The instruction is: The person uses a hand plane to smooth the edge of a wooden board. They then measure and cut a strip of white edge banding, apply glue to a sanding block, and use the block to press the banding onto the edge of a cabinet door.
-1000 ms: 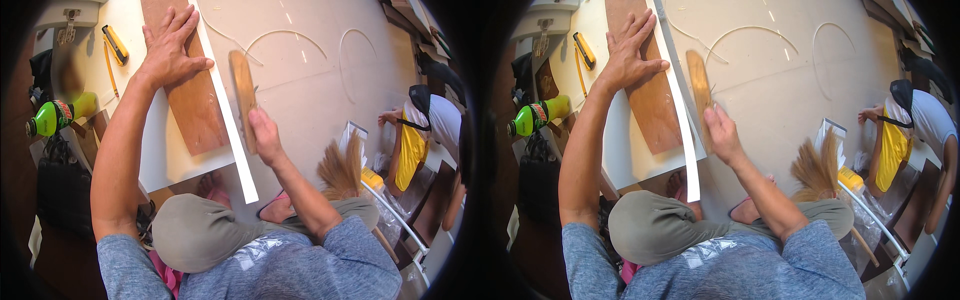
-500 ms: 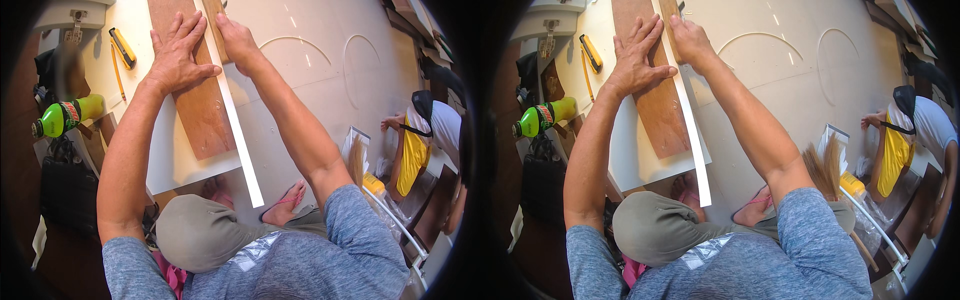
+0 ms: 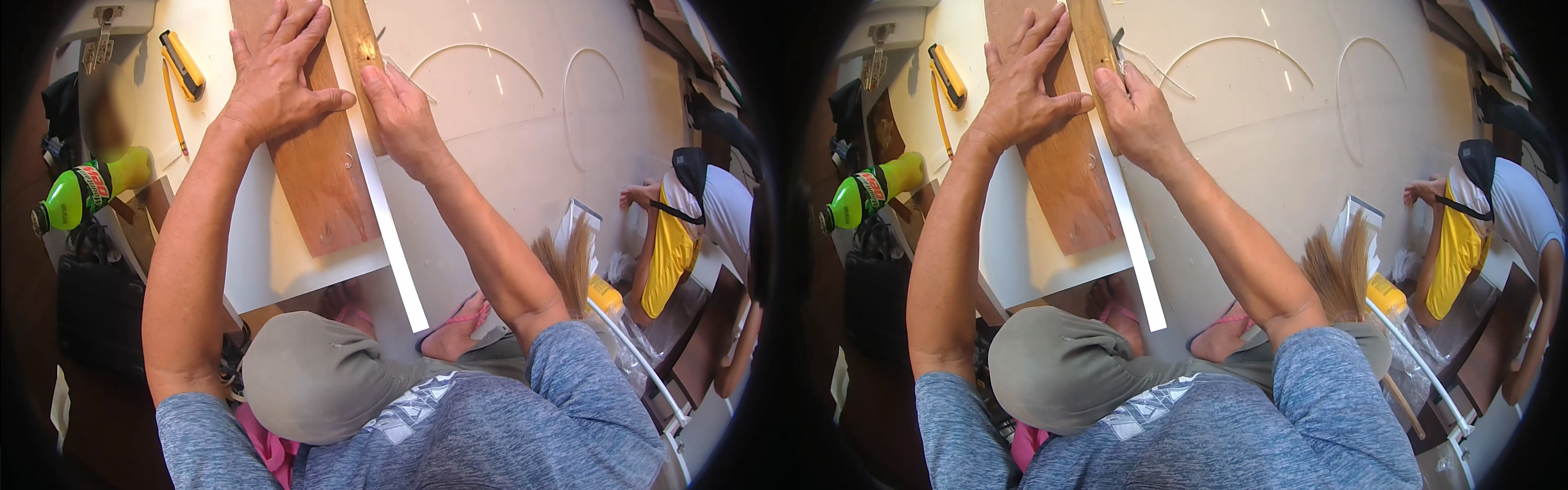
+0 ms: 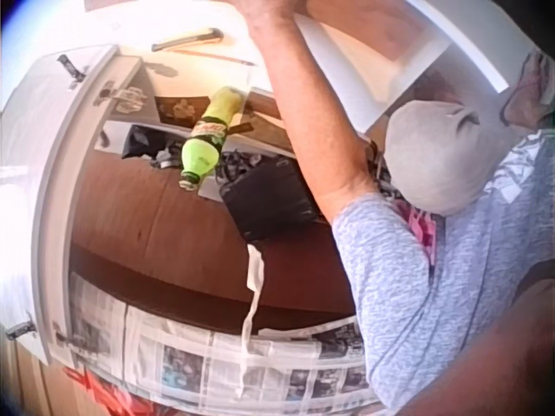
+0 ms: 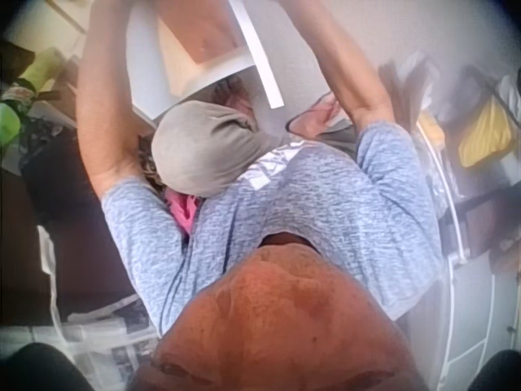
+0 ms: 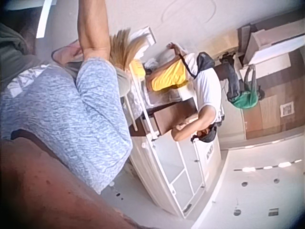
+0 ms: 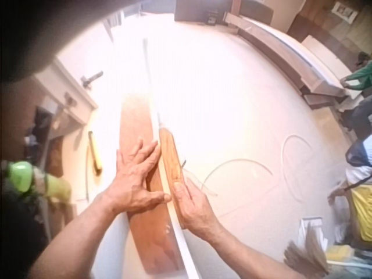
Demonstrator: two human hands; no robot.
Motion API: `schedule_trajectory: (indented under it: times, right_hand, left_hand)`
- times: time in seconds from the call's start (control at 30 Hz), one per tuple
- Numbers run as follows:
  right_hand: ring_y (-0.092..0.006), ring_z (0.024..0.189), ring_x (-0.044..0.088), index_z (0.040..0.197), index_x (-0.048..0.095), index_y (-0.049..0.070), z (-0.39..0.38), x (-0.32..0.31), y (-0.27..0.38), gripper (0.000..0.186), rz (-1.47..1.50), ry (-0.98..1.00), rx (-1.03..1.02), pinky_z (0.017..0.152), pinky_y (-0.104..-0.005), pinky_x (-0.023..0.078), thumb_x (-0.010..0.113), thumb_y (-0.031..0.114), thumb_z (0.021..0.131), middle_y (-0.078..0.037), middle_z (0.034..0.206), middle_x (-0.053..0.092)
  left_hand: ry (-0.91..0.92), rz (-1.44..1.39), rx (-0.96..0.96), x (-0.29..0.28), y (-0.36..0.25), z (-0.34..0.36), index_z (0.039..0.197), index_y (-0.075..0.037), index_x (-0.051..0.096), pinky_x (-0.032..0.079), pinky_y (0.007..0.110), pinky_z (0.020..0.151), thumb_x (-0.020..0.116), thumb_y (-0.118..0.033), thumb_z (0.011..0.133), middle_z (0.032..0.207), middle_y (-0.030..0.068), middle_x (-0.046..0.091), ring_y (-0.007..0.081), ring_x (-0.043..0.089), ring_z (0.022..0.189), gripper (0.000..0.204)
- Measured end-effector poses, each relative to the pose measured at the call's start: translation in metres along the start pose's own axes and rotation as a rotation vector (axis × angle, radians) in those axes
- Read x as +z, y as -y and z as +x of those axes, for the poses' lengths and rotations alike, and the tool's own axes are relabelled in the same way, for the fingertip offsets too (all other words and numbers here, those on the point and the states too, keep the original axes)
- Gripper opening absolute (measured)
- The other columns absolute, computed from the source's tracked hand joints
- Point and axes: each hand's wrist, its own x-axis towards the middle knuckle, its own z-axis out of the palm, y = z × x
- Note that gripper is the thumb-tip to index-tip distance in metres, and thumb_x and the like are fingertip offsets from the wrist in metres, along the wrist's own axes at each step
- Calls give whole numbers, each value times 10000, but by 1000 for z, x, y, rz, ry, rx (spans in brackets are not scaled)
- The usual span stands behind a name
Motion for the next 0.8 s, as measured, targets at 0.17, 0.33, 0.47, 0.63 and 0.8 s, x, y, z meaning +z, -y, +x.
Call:
schedule_trajectory:
  times: [0.17,0.33,0.47,0.63,0.8]
  right_hand:
    - [-194,961,607,1248,572,-69,-36,-1,-6,503,-76,-45,15,864,-335,501,520,402,1081,-165,1044,668]
    - [-214,1060,614,1354,533,-89,-72,-9,-17,535,-136,-24,47,958,-330,483,493,378,1096,-195,1152,663]
    - [-213,1075,609,1355,548,-68,-126,-16,-6,509,-50,2,148,974,-329,477,476,371,1107,-169,1152,663]
    - [-149,899,581,1202,614,7,-182,-44,-22,458,2,-143,327,835,-298,491,459,428,1109,-65,987,634]
    - [-117,790,561,1105,638,33,-193,-68,-9,513,0,-198,372,734,-279,493,429,501,1100,-36,897,606]
  left_hand:
    - [-7,-62,7,-7,-4,-7,1631,-64,264,-59,616,1275,796,-681,725,1714,136,209,333,37,1605,1219]
    - [-8,-54,14,-7,-4,-6,1628,-60,272,-54,615,1274,801,-678,718,1716,131,209,332,35,1606,1221]
    - [-19,-40,23,0,0,-3,1627,-44,266,-51,609,1274,813,-694,687,1718,145,198,334,33,1606,1267]
    - [-411,52,211,47,30,3,1616,-249,374,-29,691,1234,759,-761,702,1703,-8,286,252,149,1601,1116]
    - [-401,165,150,68,-2,-35,1606,-221,399,9,681,1239,675,-633,887,1710,-10,274,263,136,1603,874]
